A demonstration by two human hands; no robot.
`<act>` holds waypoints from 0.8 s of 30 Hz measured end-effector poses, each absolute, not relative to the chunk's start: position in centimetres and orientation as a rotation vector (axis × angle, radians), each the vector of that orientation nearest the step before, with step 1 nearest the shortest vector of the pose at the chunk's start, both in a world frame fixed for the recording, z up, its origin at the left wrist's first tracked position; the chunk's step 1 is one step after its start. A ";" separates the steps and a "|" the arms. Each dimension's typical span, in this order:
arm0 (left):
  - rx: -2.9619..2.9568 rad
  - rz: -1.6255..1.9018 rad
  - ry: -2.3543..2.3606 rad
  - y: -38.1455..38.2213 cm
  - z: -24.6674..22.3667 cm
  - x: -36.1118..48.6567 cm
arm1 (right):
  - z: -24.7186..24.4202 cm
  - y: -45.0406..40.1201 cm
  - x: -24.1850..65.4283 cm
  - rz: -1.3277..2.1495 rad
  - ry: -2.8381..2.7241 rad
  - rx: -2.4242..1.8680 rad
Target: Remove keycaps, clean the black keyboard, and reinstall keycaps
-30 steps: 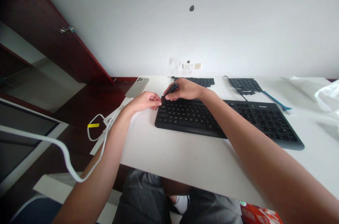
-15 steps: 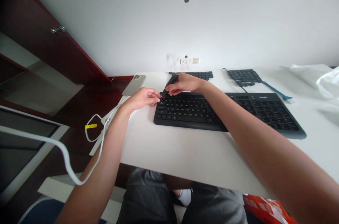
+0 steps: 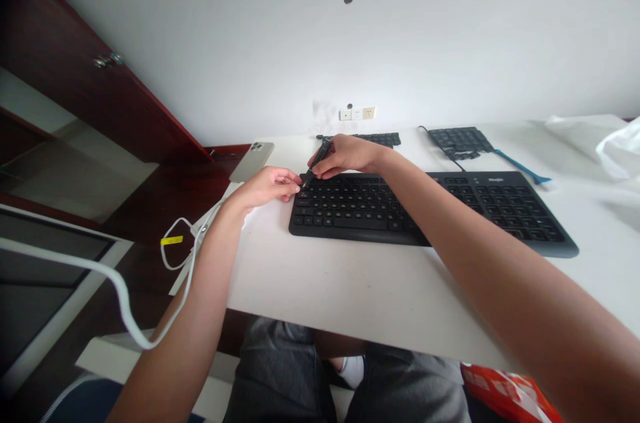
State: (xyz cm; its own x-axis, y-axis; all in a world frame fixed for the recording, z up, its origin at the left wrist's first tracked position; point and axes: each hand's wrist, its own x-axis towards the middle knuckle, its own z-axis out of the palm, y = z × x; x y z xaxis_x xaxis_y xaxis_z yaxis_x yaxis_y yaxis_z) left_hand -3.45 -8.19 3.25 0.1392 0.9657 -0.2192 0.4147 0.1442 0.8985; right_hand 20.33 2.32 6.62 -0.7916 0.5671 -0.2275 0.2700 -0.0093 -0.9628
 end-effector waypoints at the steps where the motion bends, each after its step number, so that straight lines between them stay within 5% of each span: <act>1: 1.424 0.713 1.438 -8.2 3.3 -3.4 | 6.8 2.2 20.3 1.868 -2.048 -0.884; 11: 1.353 0.776 1.421 -8.6 4.0 -2.4 | 7.8 0.8 19.2 1.460 -2.412 -0.823; 18: 1.339 0.753 1.412 -8.5 4.1 -2.5 | 8.5 -0.7 18.4 0.743 -2.657 -0.866; 24: 1.397 0.742 1.425 -8.5 4.0 -2.4 | 7.9 0.2 18.7 1.077 -2.588 -0.854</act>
State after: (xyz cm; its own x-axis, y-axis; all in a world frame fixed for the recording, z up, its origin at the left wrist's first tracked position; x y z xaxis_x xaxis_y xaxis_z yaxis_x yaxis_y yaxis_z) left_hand -2.41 -8.49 4.00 0.1289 0.9674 -0.2180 0.3763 0.1557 0.9133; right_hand 18.66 0.20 7.88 -0.8099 0.5860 -0.0269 0.4319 0.5648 -0.7032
